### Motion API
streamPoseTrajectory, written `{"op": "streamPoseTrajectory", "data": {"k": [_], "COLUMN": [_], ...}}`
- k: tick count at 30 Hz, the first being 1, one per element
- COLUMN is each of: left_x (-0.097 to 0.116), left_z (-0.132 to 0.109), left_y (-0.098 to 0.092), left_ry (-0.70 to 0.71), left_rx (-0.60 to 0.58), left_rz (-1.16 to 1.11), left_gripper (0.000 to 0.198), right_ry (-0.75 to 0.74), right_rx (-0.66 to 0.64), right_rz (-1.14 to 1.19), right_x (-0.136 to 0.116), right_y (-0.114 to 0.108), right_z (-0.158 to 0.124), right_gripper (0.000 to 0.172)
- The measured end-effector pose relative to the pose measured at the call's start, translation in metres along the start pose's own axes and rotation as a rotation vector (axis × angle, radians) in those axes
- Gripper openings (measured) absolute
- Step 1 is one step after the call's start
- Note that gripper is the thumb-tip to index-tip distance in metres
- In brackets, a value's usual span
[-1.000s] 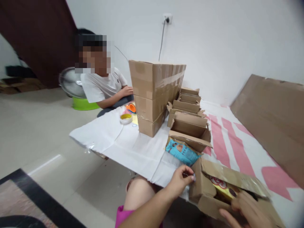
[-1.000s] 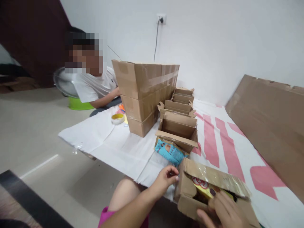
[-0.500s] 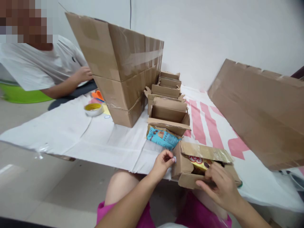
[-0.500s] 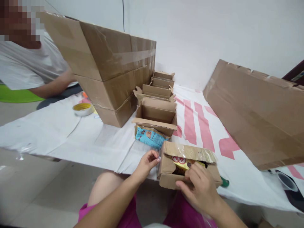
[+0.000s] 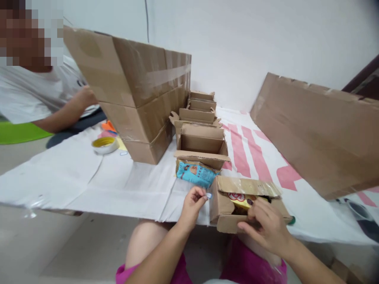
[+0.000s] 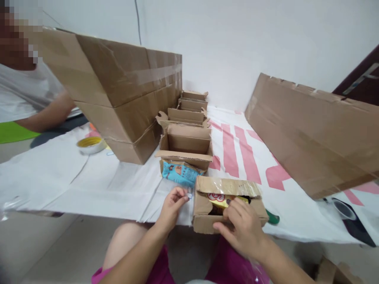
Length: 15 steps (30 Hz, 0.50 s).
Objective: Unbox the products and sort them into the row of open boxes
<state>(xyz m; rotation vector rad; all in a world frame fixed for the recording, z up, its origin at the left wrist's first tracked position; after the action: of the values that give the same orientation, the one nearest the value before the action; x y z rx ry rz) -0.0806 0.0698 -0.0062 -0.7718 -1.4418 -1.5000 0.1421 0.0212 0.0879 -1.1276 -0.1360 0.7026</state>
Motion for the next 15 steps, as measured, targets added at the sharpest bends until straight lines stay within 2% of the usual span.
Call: {"op": "streamPoseTrajectory", "data": {"k": [3, 6, 8, 12, 13, 15], "left_x": [0.017, 0.043, 0.062, 0.088, 0.091, 0.092], "left_z": [-0.005, -0.018, -0.03, -0.047, -0.048, -0.048], "left_y": [-0.002, 0.005, 0.016, 0.04, 0.045, 0.054], "left_ry": [0.178, 0.449, 0.626, 0.877, 0.931, 1.016], "left_rx": [0.087, 0.039, -0.08, -0.384, -0.458, -0.585], "left_rz": [0.044, 0.138, 0.212, 0.446, 0.494, 0.553], "left_gripper": [0.031, 0.018, 0.015, 0.034, 0.036, 0.035], "right_ry": [0.024, 0.039, 0.015, -0.117, -0.145, -0.167], "right_rx": [-0.009, 0.045, 0.119, 0.22, 0.218, 0.181], "right_rz": [0.03, 0.111, 0.166, 0.208, 0.205, 0.183], "right_x": [-0.001, -0.003, -0.007, -0.02, -0.022, -0.026], "right_y": [-0.002, -0.008, -0.014, -0.021, -0.022, -0.024], "right_z": [0.002, 0.005, 0.006, 0.003, 0.002, -0.003], "right_gripper": [0.023, 0.03, 0.037, 0.047, 0.047, 0.036]}}
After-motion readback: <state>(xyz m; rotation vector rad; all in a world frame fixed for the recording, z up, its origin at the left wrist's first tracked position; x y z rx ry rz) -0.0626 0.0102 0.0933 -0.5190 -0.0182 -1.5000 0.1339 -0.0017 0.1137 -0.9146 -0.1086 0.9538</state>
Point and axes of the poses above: each hand's wrist, its own z-axis towards the middle knuckle, its own y-axis out of the palm, x = y × z, the point moved 1 cm from there along z, towards the middle knuckle, and after that the axes turned 8 degrees about y, right-handed, at the moved point
